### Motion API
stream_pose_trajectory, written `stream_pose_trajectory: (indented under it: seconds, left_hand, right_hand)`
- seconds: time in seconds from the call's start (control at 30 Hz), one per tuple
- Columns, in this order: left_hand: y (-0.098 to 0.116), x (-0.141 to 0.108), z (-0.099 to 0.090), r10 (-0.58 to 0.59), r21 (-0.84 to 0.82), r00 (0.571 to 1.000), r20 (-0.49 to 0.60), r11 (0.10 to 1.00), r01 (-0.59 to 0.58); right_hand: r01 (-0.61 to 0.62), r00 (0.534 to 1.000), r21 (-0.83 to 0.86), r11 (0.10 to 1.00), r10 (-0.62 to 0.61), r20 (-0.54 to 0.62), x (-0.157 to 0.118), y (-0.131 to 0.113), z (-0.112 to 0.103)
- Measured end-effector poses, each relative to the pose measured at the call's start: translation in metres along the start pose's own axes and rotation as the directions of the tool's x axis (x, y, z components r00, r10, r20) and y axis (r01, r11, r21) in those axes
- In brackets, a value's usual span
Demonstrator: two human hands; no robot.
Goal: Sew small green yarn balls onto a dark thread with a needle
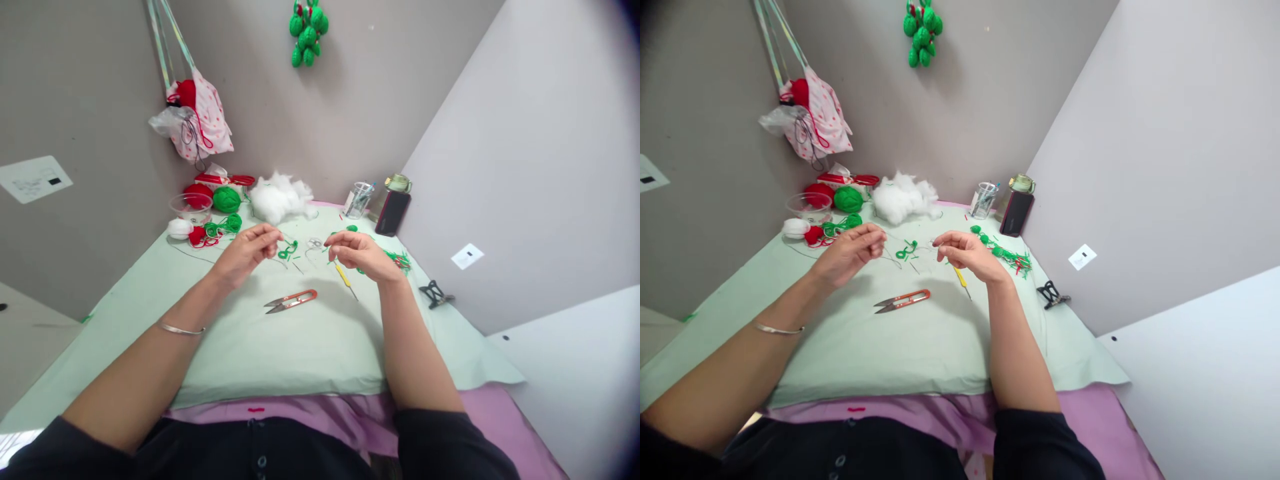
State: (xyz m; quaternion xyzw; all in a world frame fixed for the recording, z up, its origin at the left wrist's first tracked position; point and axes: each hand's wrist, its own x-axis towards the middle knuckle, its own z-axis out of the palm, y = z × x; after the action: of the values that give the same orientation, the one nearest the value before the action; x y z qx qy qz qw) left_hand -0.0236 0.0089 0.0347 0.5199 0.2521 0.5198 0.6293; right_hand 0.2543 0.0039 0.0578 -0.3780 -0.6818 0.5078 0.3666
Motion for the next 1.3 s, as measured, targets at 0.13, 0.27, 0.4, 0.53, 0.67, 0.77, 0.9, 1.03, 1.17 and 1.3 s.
stream_pose_trajectory:
  seconds: [0.13, 0.27, 0.4, 0.53, 0.67, 0.77, 0.9, 1.03, 1.17, 1.3]
  left_hand:
    - [0.018, 0.001, -0.022, 0.096, -0.164, 0.987, -0.126, 0.980, -0.116]
    - [0.025, 0.003, -0.035, 0.120, -0.163, 0.974, -0.191, 0.975, -0.152]
    - [0.027, 0.005, -0.044, 0.125, -0.150, 0.965, -0.230, 0.975, -0.162]
    - [0.032, 0.007, -0.057, 0.106, -0.240, 0.947, -0.303, 0.953, -0.184]
    - [0.036, 0.008, -0.074, 0.044, -0.323, 0.894, -0.446, 0.924, -0.206]
    - [0.035, 0.010, -0.086, 0.012, -0.322, 0.846, -0.532, 0.922, -0.215]
    - [0.033, 0.010, -0.095, 0.038, -0.268, 0.822, -0.568, 0.936, -0.229]
    - [0.033, 0.009, -0.099, 0.140, -0.157, 0.794, -0.592, 0.946, -0.284]
    - [0.034, 0.010, -0.105, 0.208, -0.059, 0.754, -0.623, 0.949, -0.311]
    - [0.035, 0.011, -0.108, 0.262, 0.006, 0.708, -0.655, 0.940, -0.342]
  right_hand:
    - [-0.036, 0.999, -0.051, 0.998, 0.035, -0.020, -0.001, 0.007, -0.011]
    - [-0.011, 0.998, 0.013, 1.000, 0.012, -0.067, -0.002, 0.010, -0.020]
    - [0.158, 0.969, 0.182, 0.970, -0.116, -0.219, -0.004, 0.010, -0.031]
    - [0.380, 0.889, 0.316, 0.869, -0.248, -0.385, -0.011, 0.006, -0.044]
    - [0.500, 0.820, 0.347, 0.793, -0.304, -0.485, -0.021, 0.002, -0.055]
    - [0.523, 0.792, 0.297, 0.799, -0.326, -0.516, -0.024, 0.002, -0.063]
    - [0.471, 0.805, 0.288, 0.833, -0.272, -0.528, -0.021, 0.006, -0.071]
    - [0.242, 0.795, 0.098, 0.965, -0.139, -0.590, -0.015, 0.013, -0.074]
    - [-0.110, 0.875, -0.348, 0.931, -0.076, -0.478, -0.013, 0.015, -0.063]
    - [-0.189, 0.955, -0.596, 0.781, 0.004, -0.296, -0.010, 0.016, -0.052]
